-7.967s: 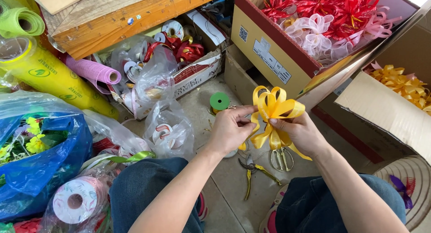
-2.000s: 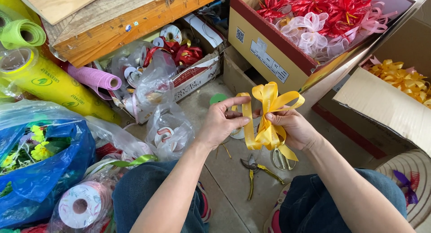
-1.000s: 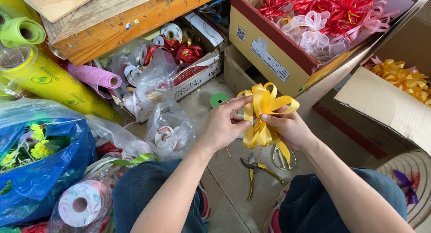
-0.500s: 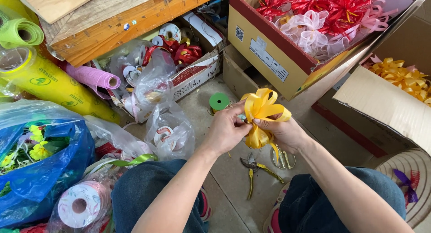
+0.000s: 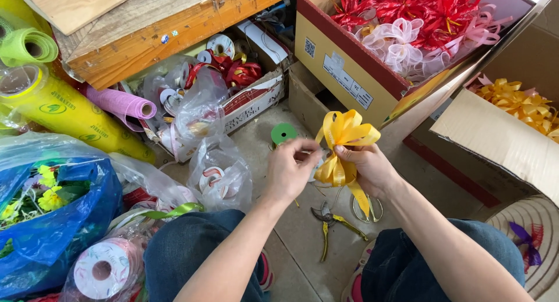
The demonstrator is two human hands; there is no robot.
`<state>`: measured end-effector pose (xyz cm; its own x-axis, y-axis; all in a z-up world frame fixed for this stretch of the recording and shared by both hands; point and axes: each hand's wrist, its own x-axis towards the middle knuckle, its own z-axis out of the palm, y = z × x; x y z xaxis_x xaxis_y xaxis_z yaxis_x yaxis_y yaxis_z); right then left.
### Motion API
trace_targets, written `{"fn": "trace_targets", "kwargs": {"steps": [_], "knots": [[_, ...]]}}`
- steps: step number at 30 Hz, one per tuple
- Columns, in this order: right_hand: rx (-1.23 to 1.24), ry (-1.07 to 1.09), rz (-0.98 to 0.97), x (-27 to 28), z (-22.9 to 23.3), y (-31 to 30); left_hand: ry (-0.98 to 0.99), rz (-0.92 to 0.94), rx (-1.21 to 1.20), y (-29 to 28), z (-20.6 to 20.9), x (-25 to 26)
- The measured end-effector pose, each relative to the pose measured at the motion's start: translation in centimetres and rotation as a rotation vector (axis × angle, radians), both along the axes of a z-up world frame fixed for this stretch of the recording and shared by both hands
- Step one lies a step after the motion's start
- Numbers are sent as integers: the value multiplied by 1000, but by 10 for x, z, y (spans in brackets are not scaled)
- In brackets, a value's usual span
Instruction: Making a decorative bow from yellow ribbon by folding and looping it.
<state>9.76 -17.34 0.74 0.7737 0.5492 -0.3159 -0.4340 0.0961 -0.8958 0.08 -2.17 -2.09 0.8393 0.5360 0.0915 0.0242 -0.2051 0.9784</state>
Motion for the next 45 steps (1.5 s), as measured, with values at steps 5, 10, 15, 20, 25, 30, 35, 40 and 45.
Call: {"fn": "trace_targets", "kwargs": {"steps": [5, 10, 15, 20, 25, 30, 35, 40, 45], "knots": [[16, 24, -47, -10, -5, 8, 37, -5, -101, -14, 3, 0], [62, 65, -47, -13, -21, 14, 65, 67, -302, -13, -10, 5], [18, 24, -23, -15, -6, 6, 5, 31, -537, -13, -10, 5], [14, -18, 37, -8, 3, 2, -28, -4, -609, -15, -9, 8], [54, -101, 48, -4, -4, 2, -45, -29, -572, -14, -16, 12], [-12, -110, -29, -11, -2, 4, -6, -4, -585, -20, 18, -5], [-9, -77, -17, -13, -6, 4, -13, -72, -652, -11, 1, 3], [63, -22, -54, -13, 3, 3, -10, -113, -706, -8, 0, 5], [-136, -628, 50, 17, -37, -4, 137, -137, -673, -1, 11, 3]]}}
